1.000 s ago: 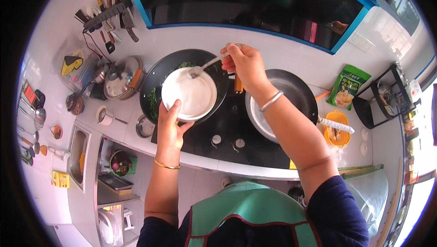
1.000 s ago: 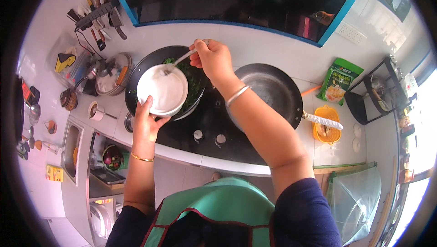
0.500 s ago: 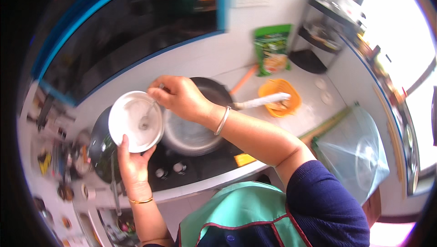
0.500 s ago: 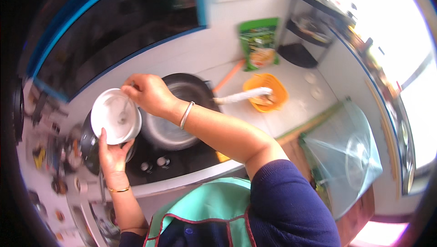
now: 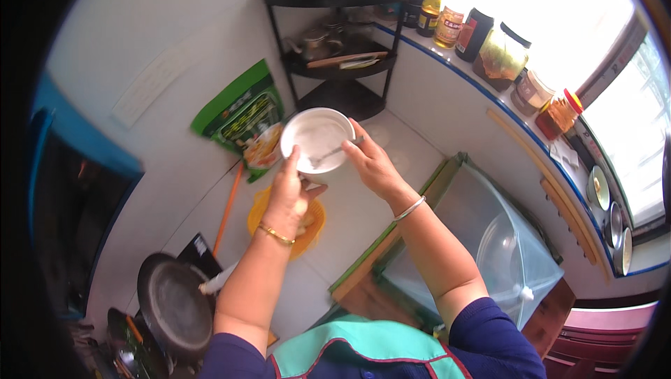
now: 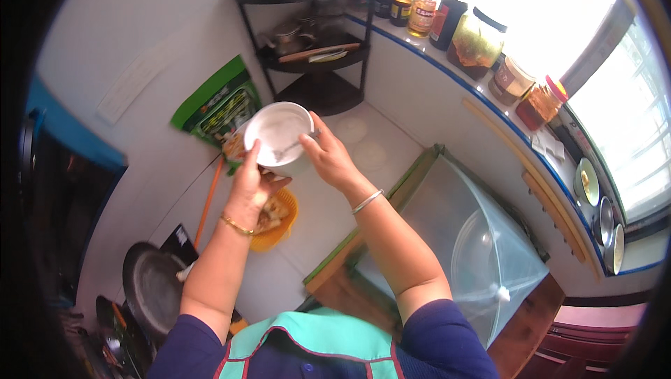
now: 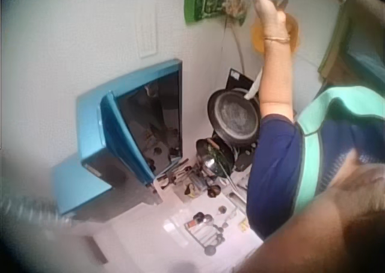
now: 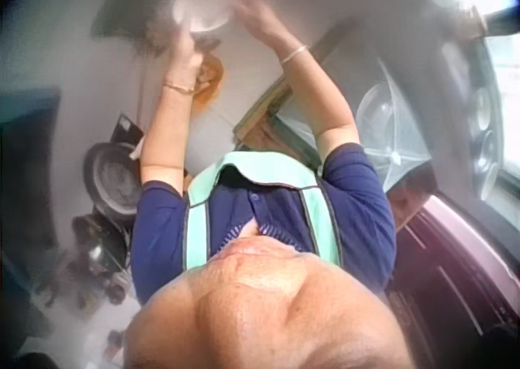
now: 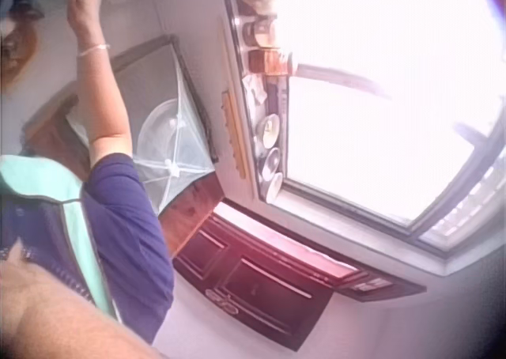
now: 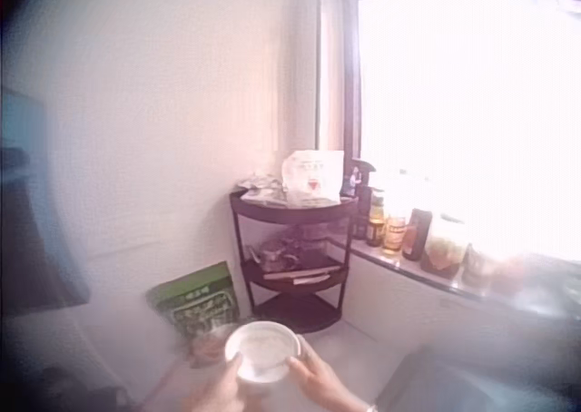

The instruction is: The person mixes a sauce in a small bowl with a spoon, washes a colander in a sink, and sautés green leafy vegetables in a wok using a spatula while adding seasoning from a bowl.

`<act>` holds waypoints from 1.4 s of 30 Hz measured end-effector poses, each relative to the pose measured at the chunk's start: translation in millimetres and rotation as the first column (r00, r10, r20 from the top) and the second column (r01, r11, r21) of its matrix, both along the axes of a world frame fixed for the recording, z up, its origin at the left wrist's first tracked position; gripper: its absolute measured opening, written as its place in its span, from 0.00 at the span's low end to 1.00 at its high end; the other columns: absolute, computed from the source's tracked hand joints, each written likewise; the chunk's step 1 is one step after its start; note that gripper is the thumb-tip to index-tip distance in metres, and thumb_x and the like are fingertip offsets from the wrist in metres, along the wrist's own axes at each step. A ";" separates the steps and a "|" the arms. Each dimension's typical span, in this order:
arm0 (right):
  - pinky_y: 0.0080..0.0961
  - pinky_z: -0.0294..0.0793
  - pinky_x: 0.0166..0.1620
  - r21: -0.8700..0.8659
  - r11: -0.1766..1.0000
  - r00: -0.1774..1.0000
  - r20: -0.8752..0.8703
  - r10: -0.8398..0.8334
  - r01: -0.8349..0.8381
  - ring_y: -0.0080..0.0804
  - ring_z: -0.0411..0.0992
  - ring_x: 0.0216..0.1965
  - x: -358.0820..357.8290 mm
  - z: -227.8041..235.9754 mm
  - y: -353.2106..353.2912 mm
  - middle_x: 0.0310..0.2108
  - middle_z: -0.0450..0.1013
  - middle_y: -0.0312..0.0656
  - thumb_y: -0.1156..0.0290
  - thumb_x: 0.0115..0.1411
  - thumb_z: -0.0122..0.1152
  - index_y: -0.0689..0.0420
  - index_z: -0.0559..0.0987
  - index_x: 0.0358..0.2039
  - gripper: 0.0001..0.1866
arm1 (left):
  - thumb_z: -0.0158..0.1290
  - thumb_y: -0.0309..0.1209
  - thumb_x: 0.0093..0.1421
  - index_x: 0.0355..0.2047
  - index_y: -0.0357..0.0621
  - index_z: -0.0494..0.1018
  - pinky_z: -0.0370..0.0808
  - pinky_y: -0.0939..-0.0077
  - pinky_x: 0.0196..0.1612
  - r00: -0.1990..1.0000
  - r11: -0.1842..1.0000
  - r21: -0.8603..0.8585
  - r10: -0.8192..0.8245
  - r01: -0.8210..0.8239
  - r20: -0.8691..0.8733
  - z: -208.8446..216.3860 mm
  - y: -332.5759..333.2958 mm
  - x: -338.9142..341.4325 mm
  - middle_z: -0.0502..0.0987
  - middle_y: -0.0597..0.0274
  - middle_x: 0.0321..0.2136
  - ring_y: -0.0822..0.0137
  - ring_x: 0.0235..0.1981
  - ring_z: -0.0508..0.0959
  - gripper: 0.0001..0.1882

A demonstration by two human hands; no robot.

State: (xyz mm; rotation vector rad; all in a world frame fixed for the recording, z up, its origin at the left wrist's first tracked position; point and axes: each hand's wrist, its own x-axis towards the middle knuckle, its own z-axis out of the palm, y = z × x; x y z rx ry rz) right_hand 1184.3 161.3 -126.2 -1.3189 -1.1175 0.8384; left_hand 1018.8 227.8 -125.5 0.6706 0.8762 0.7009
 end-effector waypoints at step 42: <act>0.35 0.53 0.65 0.510 0.854 0.954 -0.294 0.059 0.104 0.40 0.53 0.65 -127.5 97.6 -101.7 0.65 0.53 0.48 0.71 0.67 0.37 0.66 0.54 0.64 0.26 | 0.43 0.23 0.64 0.60 0.37 0.58 0.67 0.73 0.56 0.991 0.274 0.957 0.110 -0.097 0.069 97.9 -127.7 -36.6 0.64 0.49 0.57 0.58 0.59 0.66 0.23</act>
